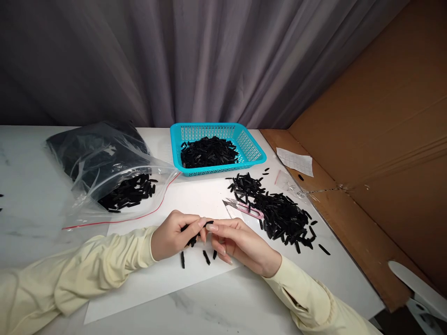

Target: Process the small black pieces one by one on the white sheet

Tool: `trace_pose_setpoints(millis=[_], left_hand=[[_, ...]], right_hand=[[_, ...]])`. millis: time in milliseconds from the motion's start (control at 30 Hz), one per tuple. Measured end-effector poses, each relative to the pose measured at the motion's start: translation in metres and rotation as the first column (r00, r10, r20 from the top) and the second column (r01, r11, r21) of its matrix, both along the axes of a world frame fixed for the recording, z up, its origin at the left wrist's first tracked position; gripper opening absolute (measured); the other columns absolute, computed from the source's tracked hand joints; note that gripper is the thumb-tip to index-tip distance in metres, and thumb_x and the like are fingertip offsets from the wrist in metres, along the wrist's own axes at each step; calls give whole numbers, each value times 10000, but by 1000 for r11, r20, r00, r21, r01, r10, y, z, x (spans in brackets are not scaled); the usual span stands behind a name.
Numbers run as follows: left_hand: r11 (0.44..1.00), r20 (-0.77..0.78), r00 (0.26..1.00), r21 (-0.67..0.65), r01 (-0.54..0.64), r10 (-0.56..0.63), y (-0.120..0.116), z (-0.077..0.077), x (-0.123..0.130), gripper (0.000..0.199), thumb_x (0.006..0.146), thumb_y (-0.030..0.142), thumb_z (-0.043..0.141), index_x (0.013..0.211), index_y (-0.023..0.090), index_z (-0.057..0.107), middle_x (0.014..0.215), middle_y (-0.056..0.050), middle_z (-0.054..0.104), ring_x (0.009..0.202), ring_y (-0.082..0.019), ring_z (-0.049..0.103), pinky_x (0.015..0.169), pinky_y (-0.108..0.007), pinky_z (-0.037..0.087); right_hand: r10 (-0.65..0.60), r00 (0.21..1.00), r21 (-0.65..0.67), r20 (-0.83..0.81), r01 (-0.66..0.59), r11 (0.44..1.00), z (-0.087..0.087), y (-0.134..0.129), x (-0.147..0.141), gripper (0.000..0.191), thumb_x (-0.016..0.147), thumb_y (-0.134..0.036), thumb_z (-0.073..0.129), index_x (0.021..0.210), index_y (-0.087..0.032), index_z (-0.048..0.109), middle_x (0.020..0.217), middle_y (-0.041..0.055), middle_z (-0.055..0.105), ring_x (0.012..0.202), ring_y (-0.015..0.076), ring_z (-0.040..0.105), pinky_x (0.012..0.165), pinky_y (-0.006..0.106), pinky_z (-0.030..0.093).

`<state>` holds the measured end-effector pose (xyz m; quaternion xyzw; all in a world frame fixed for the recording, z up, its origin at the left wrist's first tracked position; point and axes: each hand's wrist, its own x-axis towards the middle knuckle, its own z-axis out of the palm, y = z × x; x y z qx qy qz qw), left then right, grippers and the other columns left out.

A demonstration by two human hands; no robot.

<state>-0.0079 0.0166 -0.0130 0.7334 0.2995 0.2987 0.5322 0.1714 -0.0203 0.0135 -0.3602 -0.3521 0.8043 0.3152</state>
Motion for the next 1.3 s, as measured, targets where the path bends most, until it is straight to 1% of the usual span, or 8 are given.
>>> trace_pose_setpoints(millis=[600, 767, 833, 900, 1000, 1133, 1233, 1300], left_hand=[[1000, -40, 999, 14, 19, -19, 2, 7, 2, 455, 900, 317, 348, 584, 109, 601, 388, 46, 383, 343, -59, 336, 378, -171, 295], [1000, -62, 998, -3, -9, 9, 1, 5, 1, 446, 892, 316, 366, 592, 109, 624, 385, 47, 378, 349, -64, 352, 398, -176, 310], [998, -65, 997, -41, -37, 35, 1, 4, 1, 447, 888, 326, 378, 587, 111, 628, 389, 45, 386, 345, -62, 353, 399, -179, 308], [994, -62, 997, -95, -57, 52, 2, 4, 2, 448, 879, 342, 386, 578, 109, 623, 400, 42, 397, 341, -59, 349, 390, -182, 295], [979, -55, 996, -191, -75, 66, 4, 7, 3, 444, 862, 369, 394, 572, 108, 606, 401, 47, 381, 343, -58, 337, 384, -186, 276], [942, -53, 996, -327, -81, 67, 7, 11, 5, 436, 836, 416, 414, 579, 111, 589, 399, 57, 360, 341, -58, 324, 376, -190, 248], [920, -51, 996, -382, -89, 75, 8, 11, 6, 432, 816, 442, 436, 576, 113, 580, 422, 53, 379, 338, -53, 325, 370, -189, 234], [912, -49, 996, -400, -88, 74, 9, 11, 6, 433, 805, 455, 444, 575, 113, 576, 427, 53, 383, 337, -51, 325, 371, -189, 231]], right_hand=[[-21, 1000, -2, -9, 21, 1000, -1, -1, -4, 239, 848, -300, 546, 747, -118, 664, 464, -43, 483, 360, 40, 355, 386, 173, 302], [-42, 970, 83, 240, 22, 996, 8, 4, 7, 277, 811, -356, 586, 936, -133, 691, 560, -17, 559, 403, 54, 400, 414, 194, 352], [-191, 855, 270, 481, 62, 961, 15, 8, 21, 314, 792, -352, 607, 1020, -149, 677, 652, 10, 619, 420, 65, 430, 438, 217, 383], [-392, 654, 489, 647, 38, 871, 23, 12, 37, 275, 812, -322, 575, 1004, -158, 682, 703, 27, 652, 424, 75, 451, 467, 236, 409], [-496, 414, 610, 764, -212, 763, 28, 9, 54, 262, 861, -268, 480, 968, -151, 688, 762, 57, 687, 503, 122, 544, 533, 261, 457], [-439, 108, 407, 892, -616, 674, 19, -4, 51, 375, 868, -222, 465, 1203, -83, 561, 932, 135, 687, 672, 216, 647, 585, 311, 503], [-444, -104, 212, 890, -768, 605, 9, -10, 39, 516, 849, -116, 429, 1360, -63, 376, 1020, 177, 653, 696, 256, 665, 511, 318, 501], [-433, -162, 130, 887, -811, 571, 8, -9, 34, 597, 803, -25, 410, 1391, -96, 330, 1009, 172, 651, 660, 248, 667, 485, 305, 490]])
